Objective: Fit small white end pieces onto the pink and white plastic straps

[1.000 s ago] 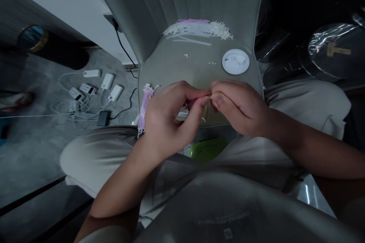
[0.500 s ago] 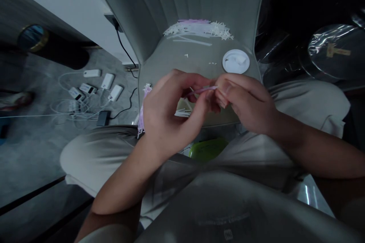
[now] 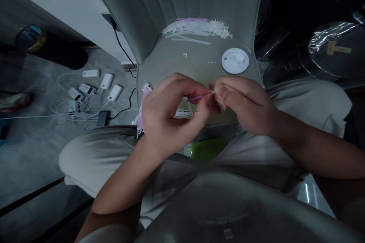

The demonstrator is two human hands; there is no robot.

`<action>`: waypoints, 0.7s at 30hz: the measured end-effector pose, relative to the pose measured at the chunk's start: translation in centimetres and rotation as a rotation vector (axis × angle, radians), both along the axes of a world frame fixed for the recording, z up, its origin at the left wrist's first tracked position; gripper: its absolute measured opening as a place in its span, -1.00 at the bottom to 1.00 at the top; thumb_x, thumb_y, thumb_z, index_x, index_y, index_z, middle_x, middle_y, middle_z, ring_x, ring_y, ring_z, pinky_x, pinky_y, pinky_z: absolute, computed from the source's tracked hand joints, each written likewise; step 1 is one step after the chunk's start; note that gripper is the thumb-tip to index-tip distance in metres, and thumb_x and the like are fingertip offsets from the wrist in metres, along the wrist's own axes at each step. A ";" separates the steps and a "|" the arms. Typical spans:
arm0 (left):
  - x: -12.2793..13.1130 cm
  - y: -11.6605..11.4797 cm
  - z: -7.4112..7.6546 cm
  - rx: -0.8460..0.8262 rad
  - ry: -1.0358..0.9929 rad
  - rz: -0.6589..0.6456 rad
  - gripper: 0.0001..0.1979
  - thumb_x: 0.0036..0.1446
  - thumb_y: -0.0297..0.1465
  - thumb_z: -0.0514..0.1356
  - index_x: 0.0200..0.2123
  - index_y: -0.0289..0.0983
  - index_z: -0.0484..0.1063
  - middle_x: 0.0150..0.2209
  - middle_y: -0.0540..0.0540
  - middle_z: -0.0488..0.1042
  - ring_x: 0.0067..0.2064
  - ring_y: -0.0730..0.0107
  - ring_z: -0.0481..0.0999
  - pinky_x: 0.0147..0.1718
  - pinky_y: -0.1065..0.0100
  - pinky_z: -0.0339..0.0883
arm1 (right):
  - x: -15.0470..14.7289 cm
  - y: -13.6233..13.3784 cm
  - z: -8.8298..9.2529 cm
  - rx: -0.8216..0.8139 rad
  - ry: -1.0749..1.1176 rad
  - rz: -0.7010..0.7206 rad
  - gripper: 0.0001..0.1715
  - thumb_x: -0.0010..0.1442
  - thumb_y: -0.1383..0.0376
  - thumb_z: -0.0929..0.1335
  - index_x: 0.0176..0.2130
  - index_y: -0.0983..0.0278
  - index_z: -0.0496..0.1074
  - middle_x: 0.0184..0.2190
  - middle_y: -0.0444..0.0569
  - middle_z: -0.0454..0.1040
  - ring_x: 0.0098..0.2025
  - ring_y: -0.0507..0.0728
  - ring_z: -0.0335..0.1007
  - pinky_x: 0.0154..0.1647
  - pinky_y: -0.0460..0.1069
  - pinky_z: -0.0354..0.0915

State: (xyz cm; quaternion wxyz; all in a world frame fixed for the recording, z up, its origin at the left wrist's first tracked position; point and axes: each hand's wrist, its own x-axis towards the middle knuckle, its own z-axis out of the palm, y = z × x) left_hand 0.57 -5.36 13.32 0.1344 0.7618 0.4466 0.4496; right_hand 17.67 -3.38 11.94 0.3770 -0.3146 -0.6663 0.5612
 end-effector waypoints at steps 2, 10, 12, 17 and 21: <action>0.2 0.0 -0.1 0.006 -0.029 -0.007 -0.90 0.17 -0.47 0.21 -0.38 -0.18 0.38 -0.44 0.04 0.45 -0.38 0.46 0.46 -0.38 0.29 0.41 | 0.0 0.0 -0.1 0.016 0.002 0.011 -0.61 0.41 0.26 0.15 -0.48 0.25 0.17 -0.54 -0.17 0.23 -0.40 0.01 0.22 -0.35 -0.03 0.15; 0.3 0.2 -0.8 -0.031 -0.165 -0.061 -0.89 0.11 -0.51 0.25 -0.41 -0.19 0.41 -0.48 0.05 0.46 -0.41 0.47 0.43 -0.41 0.31 0.38 | 0.3 0.1 0.2 0.012 -0.040 0.061 -0.62 0.40 0.26 0.14 -0.47 0.25 0.16 -0.53 -0.17 0.24 -0.41 0.01 0.20 -0.36 -0.04 0.16; 0.3 0.2 -0.8 -0.068 -0.172 -0.060 -0.91 0.14 -0.47 0.24 -0.40 -0.19 0.42 -0.47 0.04 0.47 -0.40 0.47 0.44 -0.40 0.30 0.39 | 0.2 0.1 0.2 -0.009 -0.042 0.066 -0.62 0.41 0.26 0.14 -0.46 0.25 0.16 -0.52 -0.17 0.26 -0.41 0.01 0.21 -0.35 -0.04 0.16; 0.0 0.0 -0.4 -0.063 -0.086 0.015 -0.93 0.18 -0.39 0.23 -0.37 -0.18 0.41 -0.42 0.01 0.48 -0.35 0.42 0.47 -0.35 0.27 0.42 | -0.3 0.0 -0.1 -0.057 0.098 0.020 -0.59 0.41 0.24 0.16 -0.49 0.26 0.18 -0.55 -0.18 0.22 -0.42 -0.01 0.21 -0.35 -0.06 0.18; -0.1 0.0 -0.2 -0.004 -0.010 0.012 -0.93 0.16 -0.43 0.23 -0.36 -0.18 0.38 -0.42 0.01 0.44 -0.36 0.42 0.45 -0.36 0.27 0.39 | -0.6 0.0 -0.1 -0.089 0.142 -0.005 -0.57 0.40 0.21 0.17 -0.50 0.26 0.19 -0.57 -0.18 0.22 -0.43 -0.03 0.21 -0.34 -0.09 0.19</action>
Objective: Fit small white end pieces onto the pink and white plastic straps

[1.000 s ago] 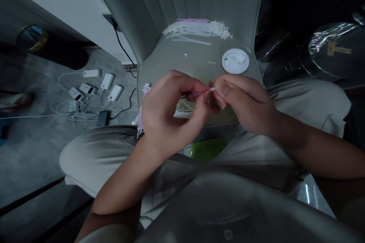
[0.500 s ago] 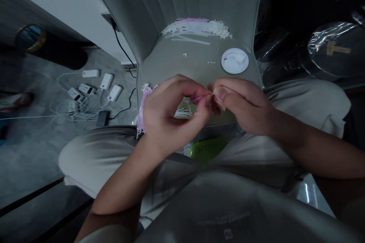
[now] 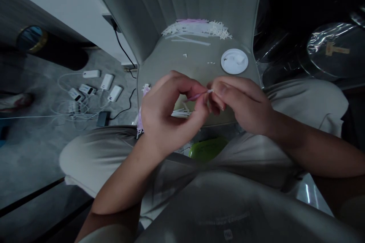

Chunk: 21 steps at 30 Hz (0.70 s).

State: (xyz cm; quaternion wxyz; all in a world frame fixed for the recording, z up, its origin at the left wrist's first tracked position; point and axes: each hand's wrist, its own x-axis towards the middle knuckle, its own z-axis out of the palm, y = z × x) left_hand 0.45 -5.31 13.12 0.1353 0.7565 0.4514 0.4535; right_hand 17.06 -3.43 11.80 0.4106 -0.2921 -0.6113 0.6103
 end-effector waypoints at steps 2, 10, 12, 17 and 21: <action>0.0 0.0 0.0 0.021 0.003 -0.014 -0.92 0.17 -0.44 0.22 -0.36 -0.19 0.37 -0.43 0.02 0.43 -0.36 0.43 0.45 -0.35 0.27 0.39 | 0.0 0.0 0.1 0.021 -0.004 -0.021 -0.54 0.41 0.19 0.17 -0.52 0.27 0.18 -0.58 -0.18 0.21 -0.44 -0.04 0.20 -0.37 -0.10 0.17; 0.2 0.0 -0.5 0.022 -0.016 0.008 -0.93 0.18 -0.41 0.23 -0.35 -0.18 0.37 -0.43 0.03 0.42 -0.34 0.42 0.46 -0.33 0.27 0.39 | -0.2 -0.2 0.1 0.067 -0.072 -0.106 -0.50 0.38 0.08 0.18 -0.53 0.26 0.16 -0.61 -0.20 0.20 -0.49 -0.05 0.19 -0.44 -0.11 0.16; 0.3 0.2 -0.7 0.058 -0.047 -0.006 -0.92 0.16 -0.41 0.24 -0.36 -0.19 0.37 -0.45 0.04 0.41 -0.35 0.42 0.46 -0.34 0.28 0.38 | -0.3 -0.2 0.1 0.076 -0.087 -0.127 -0.50 0.38 0.07 0.18 -0.53 0.26 0.16 -0.61 -0.20 0.21 -0.50 -0.06 0.19 -0.46 -0.12 0.16; 0.5 0.5 -1.1 0.102 -0.097 -0.002 -0.90 0.10 -0.44 0.27 -0.40 -0.18 0.39 -0.49 0.04 0.41 -0.40 0.40 0.44 -0.40 0.27 0.35 | -0.3 -0.2 0.1 0.085 -0.129 -0.132 -0.52 0.38 0.09 0.18 -0.51 0.25 0.18 -0.61 -0.21 0.23 -0.52 -0.06 0.20 -0.48 -0.12 0.16; 0.7 0.4 -0.9 0.091 -0.107 -0.004 -0.88 0.08 -0.49 0.27 -0.39 -0.16 0.42 -0.48 0.02 0.43 -0.40 0.38 0.44 -0.40 0.23 0.38 | -0.2 -0.2 0.1 0.105 -0.155 -0.129 -0.54 0.39 0.12 0.18 -0.51 0.25 0.18 -0.62 -0.21 0.24 -0.53 -0.06 0.21 -0.50 -0.12 0.16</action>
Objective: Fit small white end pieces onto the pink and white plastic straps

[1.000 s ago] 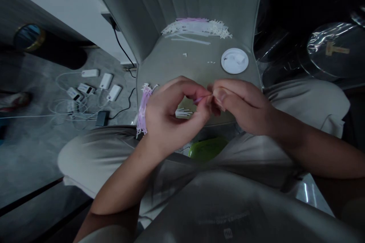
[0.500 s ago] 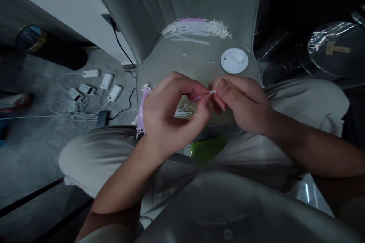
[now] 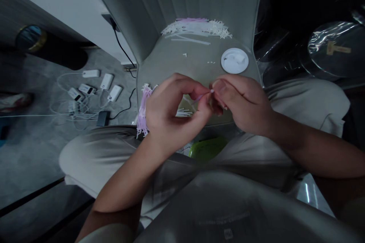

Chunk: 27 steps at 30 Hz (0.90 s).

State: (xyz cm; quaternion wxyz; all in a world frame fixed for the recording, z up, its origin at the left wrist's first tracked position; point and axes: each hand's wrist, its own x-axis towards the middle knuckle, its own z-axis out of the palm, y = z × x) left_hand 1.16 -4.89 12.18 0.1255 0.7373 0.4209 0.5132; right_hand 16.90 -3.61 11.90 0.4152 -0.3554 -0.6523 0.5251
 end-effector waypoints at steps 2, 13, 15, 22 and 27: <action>0.0 0.0 0.0 -0.003 -0.010 -0.004 -0.87 0.08 -0.51 0.27 -0.39 -0.16 0.43 -0.48 0.01 0.43 -0.41 0.38 0.44 -0.41 0.22 0.38 | 0.0 0.0 0.0 -0.001 -0.012 -0.001 -0.54 0.39 0.12 0.18 -0.51 0.25 0.19 -0.62 -0.21 0.24 -0.53 -0.06 0.22 -0.51 -0.11 0.16; -0.3 0.3 -0.4 0.010 0.011 -0.026 -0.88 0.09 -0.50 0.28 -0.38 -0.19 0.41 -0.44 0.05 0.47 -0.39 0.47 0.47 -0.37 0.34 0.41 | 0.0 0.0 0.2 -0.052 -0.020 0.034 -0.56 0.40 0.11 0.16 -0.48 0.23 0.20 -0.62 -0.21 0.22 -0.55 -0.04 0.20 -0.54 -0.10 0.16; -0.2 0.3 -0.4 0.009 0.004 -0.036 -0.88 0.09 -0.51 0.28 -0.38 -0.19 0.41 -0.44 0.05 0.47 -0.39 0.47 0.46 -0.38 0.35 0.41 | 0.0 0.0 0.4 -0.051 -0.033 0.043 -0.56 0.40 0.11 0.16 -0.48 0.24 0.20 -0.62 -0.20 0.23 -0.55 -0.04 0.19 -0.54 -0.10 0.15; -0.2 0.7 -0.8 0.018 -0.041 -0.070 -0.90 0.09 -0.49 0.26 -0.41 -0.21 0.40 -0.47 0.06 0.45 -0.42 0.49 0.45 -0.43 0.37 0.37 | 0.2 0.2 0.7 -0.009 -0.121 0.062 -0.52 0.40 0.07 0.14 -0.48 0.25 0.21 -0.62 -0.20 0.21 -0.55 -0.05 0.17 -0.52 -0.09 0.12; -0.4 0.6 -1.0 -0.015 -0.046 -0.100 -0.90 0.10 -0.49 0.28 -0.38 -0.21 0.40 -0.45 0.05 0.45 -0.40 0.48 0.47 -0.40 0.37 0.36 | 0.1 0.3 0.7 0.017 -0.115 0.060 -0.50 0.39 0.05 0.15 -0.50 0.26 0.19 -0.60 -0.20 0.18 -0.53 -0.05 0.13 -0.49 -0.07 0.09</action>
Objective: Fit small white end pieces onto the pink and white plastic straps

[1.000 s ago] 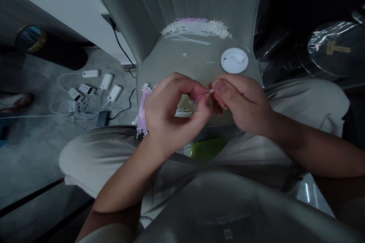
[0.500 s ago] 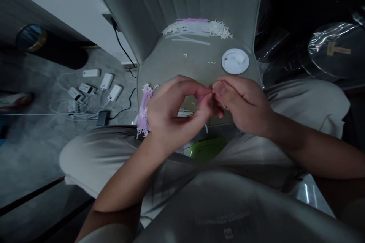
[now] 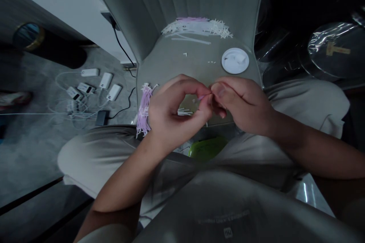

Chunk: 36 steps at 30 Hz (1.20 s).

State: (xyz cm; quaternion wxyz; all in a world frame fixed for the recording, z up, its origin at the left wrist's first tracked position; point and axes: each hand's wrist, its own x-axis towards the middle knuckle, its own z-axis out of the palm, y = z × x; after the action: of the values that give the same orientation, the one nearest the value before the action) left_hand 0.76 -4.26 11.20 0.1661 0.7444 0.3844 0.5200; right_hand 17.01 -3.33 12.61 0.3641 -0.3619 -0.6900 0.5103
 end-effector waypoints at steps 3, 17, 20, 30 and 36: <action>0.0 0.0 -0.1 -0.005 -0.033 -0.014 -0.90 0.10 -0.50 0.28 -0.38 -0.22 0.40 -0.44 0.05 0.45 -0.40 0.49 0.46 -0.40 0.38 0.33 | 0.0 0.0 0.1 0.009 -0.004 0.019 -0.50 0.40 0.06 0.14 -0.49 0.27 0.20 -0.59 -0.20 0.18 -0.51 -0.06 0.12 -0.46 -0.07 0.08; -0.2 0.2 -0.3 -0.007 -0.041 -0.036 -0.88 0.04 -0.50 0.31 -0.38 -0.20 0.42 -0.45 0.05 0.46 -0.42 0.46 0.45 -0.43 0.36 0.36 | 0.2 0.1 -0.6 -0.176 0.112 0.094 -0.54 0.38 0.09 0.18 -0.49 0.25 0.19 -0.62 -0.21 0.17 -0.55 -0.05 0.10 -0.53 -0.08 0.07; -0.2 0.2 0.0 0.003 0.005 -0.006 -0.89 0.05 -0.44 0.32 -0.37 -0.19 0.43 -0.44 0.04 0.48 -0.40 0.44 0.47 -0.41 0.35 0.39 | 0.1 0.2 -0.7 -0.235 0.180 0.064 -0.52 0.38 0.08 0.18 -0.52 0.25 0.16 -0.63 -0.21 0.13 -0.56 -0.04 0.08 -0.55 -0.08 0.07; 0.0 -0.3 0.9 0.002 -0.002 0.025 -0.92 0.12 -0.47 0.28 -0.35 -0.17 0.45 -0.42 0.04 0.49 -0.37 0.43 0.49 -0.36 0.31 0.40 | 0.0 0.2 -0.9 -0.017 0.156 -0.067 -0.46 0.39 0.10 0.18 -0.55 0.30 0.22 -0.61 -0.21 0.19 -0.53 -0.09 0.10 -0.48 -0.08 0.08; 0.1 -0.1 0.4 0.004 -0.010 0.046 -0.91 0.11 -0.43 0.30 -0.33 -0.17 0.44 -0.42 0.04 0.46 -0.34 0.41 0.49 -0.32 0.29 0.39 | -0.2 0.0 -0.7 -0.061 0.192 -0.111 -0.44 0.35 -0.01 0.18 -0.56 0.25 0.15 -0.63 -0.20 0.13 -0.57 -0.06 0.09 -0.56 -0.09 0.06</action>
State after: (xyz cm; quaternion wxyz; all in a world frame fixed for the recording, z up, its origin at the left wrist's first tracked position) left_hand 0.85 -4.37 11.64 0.1544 0.7332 0.3994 0.5283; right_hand 16.78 -3.28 11.92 0.4451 -0.3598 -0.6151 0.5422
